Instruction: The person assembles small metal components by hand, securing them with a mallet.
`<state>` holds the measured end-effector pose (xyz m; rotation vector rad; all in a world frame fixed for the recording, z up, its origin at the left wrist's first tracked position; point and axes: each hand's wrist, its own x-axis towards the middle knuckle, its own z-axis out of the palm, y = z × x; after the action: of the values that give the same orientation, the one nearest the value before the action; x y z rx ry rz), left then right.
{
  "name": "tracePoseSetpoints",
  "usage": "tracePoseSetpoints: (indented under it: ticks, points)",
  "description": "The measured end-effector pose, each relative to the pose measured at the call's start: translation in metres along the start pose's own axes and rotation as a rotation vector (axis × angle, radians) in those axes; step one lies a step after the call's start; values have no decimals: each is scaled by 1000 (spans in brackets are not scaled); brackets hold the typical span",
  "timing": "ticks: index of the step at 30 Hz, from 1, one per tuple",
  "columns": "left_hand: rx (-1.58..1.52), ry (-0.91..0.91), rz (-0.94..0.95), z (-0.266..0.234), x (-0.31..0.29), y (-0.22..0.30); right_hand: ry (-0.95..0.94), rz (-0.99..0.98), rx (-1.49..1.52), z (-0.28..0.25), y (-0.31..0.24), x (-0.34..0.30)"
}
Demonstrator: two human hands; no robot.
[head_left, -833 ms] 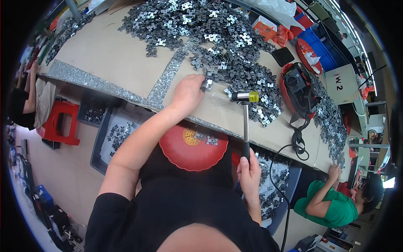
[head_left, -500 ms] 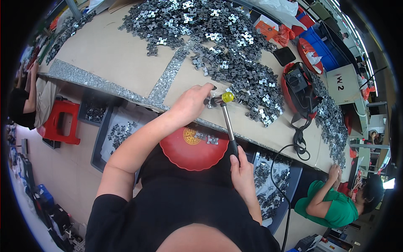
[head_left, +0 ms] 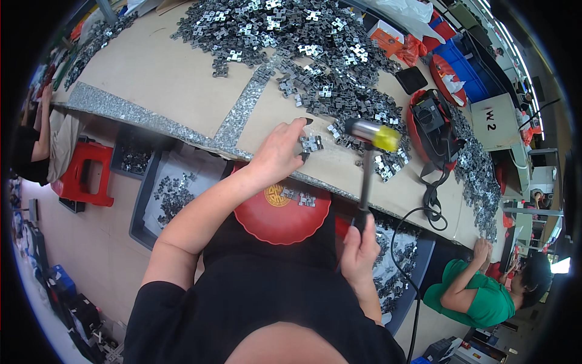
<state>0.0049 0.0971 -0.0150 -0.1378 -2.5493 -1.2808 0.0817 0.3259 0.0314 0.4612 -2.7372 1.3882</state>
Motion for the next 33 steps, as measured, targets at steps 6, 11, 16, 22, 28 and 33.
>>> tracePoseSetpoints:
  ticks: [6,11,16,22,28,33]
  points:
    - [23,-15,-53,1,-3,-6,-303,255,-76,3,11,5]
    - [38,4,64,0,-8,-6,-41,305,310,-3,7,6]
    - [-14,-286,272,-22,-21,12,-87,344,301,-7,19,0]
    - [129,191,-87,-11,50,-20,-97,370,314,-2,16,2]
    - [350,-138,0,-25,68,-35,-124,370,312,-7,20,-2]
    - [237,-155,182,-44,53,-47,-116,360,305,-5,28,-3]
